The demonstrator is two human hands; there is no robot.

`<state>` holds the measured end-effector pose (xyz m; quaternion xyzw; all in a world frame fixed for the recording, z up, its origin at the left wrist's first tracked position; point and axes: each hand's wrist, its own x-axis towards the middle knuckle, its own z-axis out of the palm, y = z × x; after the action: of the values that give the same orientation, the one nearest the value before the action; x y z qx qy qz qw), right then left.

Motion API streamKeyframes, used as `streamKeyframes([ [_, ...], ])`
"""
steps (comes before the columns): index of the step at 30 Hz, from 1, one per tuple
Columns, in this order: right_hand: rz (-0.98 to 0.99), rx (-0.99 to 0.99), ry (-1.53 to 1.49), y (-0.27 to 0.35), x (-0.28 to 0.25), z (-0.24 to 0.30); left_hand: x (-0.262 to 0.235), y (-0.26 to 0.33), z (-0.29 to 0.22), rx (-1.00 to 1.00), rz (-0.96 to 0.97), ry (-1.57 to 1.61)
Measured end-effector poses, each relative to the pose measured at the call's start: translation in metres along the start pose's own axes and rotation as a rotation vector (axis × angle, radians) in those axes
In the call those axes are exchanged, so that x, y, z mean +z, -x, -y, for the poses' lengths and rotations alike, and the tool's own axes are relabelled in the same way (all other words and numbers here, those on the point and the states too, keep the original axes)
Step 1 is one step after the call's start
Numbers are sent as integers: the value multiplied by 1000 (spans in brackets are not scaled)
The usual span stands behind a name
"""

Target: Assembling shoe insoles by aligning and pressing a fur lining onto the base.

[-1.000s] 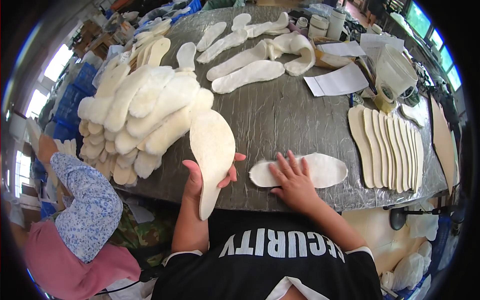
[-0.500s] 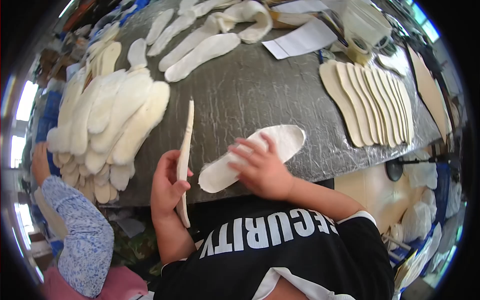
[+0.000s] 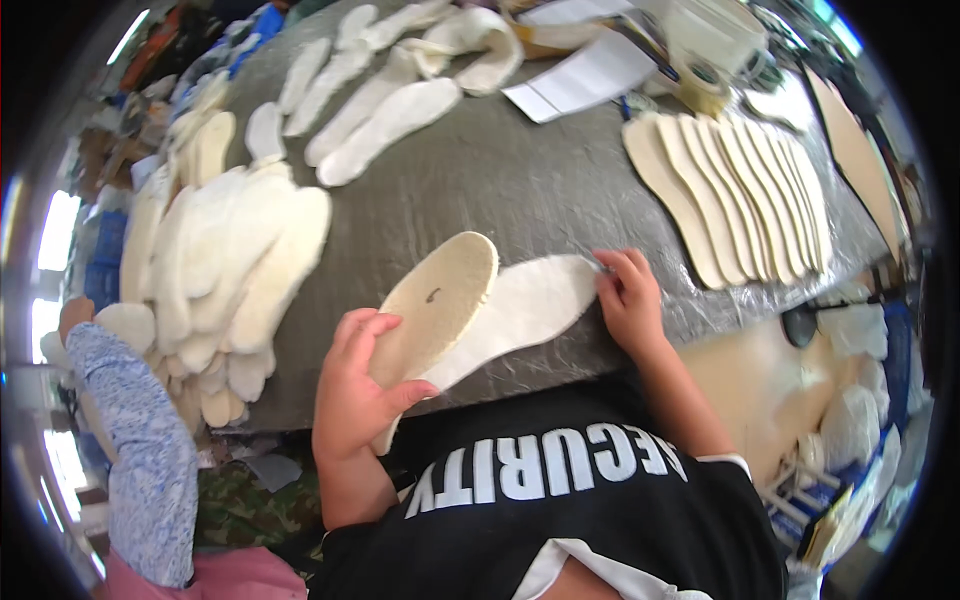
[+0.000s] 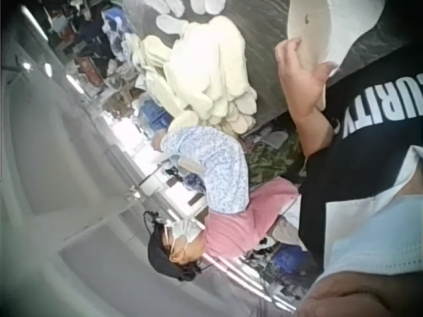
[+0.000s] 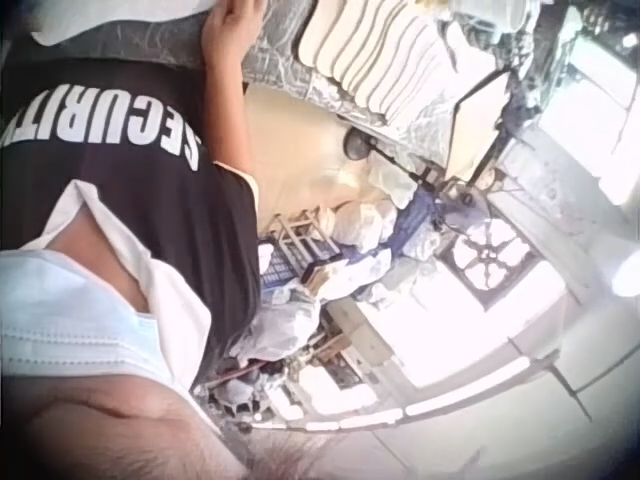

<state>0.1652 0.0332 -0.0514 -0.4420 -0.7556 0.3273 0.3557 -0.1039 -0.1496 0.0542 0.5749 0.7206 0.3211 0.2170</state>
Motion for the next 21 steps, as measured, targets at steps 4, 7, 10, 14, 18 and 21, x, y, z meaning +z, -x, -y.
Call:
streamKeyframes([
  [4,-11,-73,-16,4,0,-6,-6,11,43,-74,-84,461],
  [7,7,-96,-6,8,-1,-21,-16,6,69,-194,79,910],
  [10,16,-95,-8,12,-2,-26,-16,-9,87,-104,154,1071],
  [14,-28,-263,81,8,-3,-45,-19,-55,132,81,318,1238],
  [18,-74,-394,194,-3,3,-70,3,-75,153,8,335,1252],
  [21,-186,-458,194,-10,3,-92,16,-73,144,62,460,1096],
])
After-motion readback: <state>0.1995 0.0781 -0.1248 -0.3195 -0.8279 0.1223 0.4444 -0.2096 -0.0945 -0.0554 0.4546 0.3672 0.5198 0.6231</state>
